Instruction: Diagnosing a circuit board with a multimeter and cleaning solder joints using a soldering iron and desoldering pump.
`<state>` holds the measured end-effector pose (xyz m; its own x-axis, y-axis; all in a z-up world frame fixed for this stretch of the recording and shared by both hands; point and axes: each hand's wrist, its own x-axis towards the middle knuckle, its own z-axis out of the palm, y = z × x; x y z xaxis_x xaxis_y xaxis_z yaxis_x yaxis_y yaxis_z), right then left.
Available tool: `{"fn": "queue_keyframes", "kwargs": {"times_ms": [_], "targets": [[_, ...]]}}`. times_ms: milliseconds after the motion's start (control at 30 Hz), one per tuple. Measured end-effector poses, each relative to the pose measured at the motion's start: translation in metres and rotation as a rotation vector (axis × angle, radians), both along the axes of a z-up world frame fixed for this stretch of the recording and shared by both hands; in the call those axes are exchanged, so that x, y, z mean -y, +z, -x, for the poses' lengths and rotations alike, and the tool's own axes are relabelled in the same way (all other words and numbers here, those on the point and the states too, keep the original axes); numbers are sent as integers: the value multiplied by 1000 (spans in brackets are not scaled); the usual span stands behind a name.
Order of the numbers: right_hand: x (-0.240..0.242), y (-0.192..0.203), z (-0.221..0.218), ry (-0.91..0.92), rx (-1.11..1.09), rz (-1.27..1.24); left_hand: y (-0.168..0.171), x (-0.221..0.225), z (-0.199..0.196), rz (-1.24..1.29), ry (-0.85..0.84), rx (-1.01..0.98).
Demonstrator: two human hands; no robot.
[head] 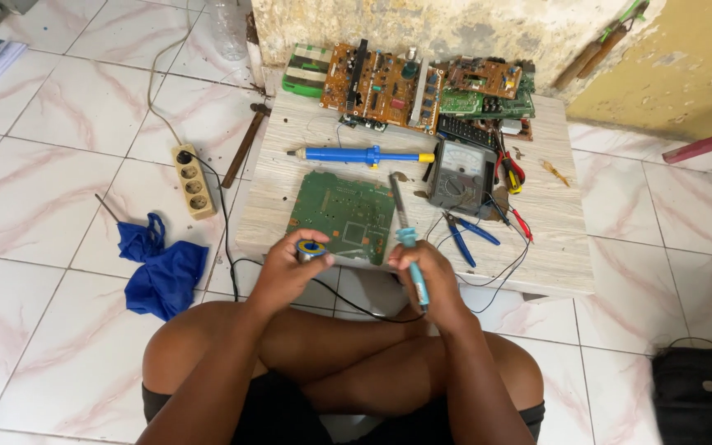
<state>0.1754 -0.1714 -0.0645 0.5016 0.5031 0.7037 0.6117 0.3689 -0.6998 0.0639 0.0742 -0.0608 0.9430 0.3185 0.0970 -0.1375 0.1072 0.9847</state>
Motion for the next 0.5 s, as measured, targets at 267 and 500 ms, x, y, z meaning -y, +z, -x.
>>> {"fn": "queue_keyframes", "kwargs": {"times_ms": [267,500], "targets": [[56,12,-30,-361,74,-285,70,-22,-43,-257,168,-1],[2,-24,-37,-300,-481,-430,22,-37,-78,-388,272,-91]]}}
